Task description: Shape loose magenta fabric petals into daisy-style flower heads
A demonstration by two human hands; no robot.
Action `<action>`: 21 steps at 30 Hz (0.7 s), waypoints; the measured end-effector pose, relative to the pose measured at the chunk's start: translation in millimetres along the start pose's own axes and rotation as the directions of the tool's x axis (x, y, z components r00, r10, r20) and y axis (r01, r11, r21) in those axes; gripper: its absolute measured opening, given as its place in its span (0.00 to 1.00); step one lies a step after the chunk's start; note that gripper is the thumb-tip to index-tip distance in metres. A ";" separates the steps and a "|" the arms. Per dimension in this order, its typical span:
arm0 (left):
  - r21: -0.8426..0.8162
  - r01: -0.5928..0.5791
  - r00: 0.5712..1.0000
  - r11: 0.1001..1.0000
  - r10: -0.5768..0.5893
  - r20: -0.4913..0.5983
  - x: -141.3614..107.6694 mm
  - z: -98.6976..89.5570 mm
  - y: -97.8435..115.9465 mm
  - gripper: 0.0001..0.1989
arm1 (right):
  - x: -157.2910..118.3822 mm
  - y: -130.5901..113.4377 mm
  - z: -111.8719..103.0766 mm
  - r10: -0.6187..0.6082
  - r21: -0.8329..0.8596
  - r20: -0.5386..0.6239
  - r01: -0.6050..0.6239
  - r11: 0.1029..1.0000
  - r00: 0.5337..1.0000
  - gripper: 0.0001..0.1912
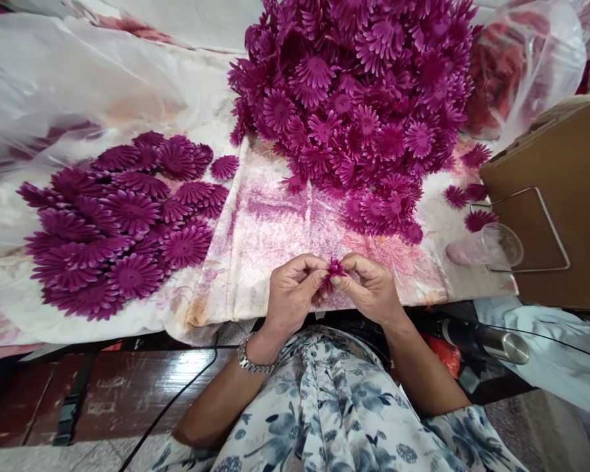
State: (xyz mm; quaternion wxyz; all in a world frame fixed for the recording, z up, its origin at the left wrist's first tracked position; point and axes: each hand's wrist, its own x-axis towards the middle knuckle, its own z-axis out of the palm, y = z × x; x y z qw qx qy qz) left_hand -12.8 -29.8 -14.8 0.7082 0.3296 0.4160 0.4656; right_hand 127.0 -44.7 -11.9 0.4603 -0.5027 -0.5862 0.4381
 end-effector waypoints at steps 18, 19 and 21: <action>0.721 -0.506 0.840 0.474 0.462 0.286 48.0 28.7 48.9 0.07 | 19.7 -11.9 -75.5 -0.258 -0.726 -0.481 -0.215 0.654 0.838 0.12; 0.742 -0.501 0.846 0.446 0.434 0.310 58.6 36.0 48.8 0.07 | 25.1 -9.5 -81.6 -0.257 -0.771 -0.474 -0.256 0.583 0.842 0.12; 0.779 -0.496 0.856 0.384 0.367 0.365 81.1 47.5 46.6 0.07 | 34.3 -4.0 -90.4 -0.191 -0.798 -0.459 -0.308 0.518 0.868 0.18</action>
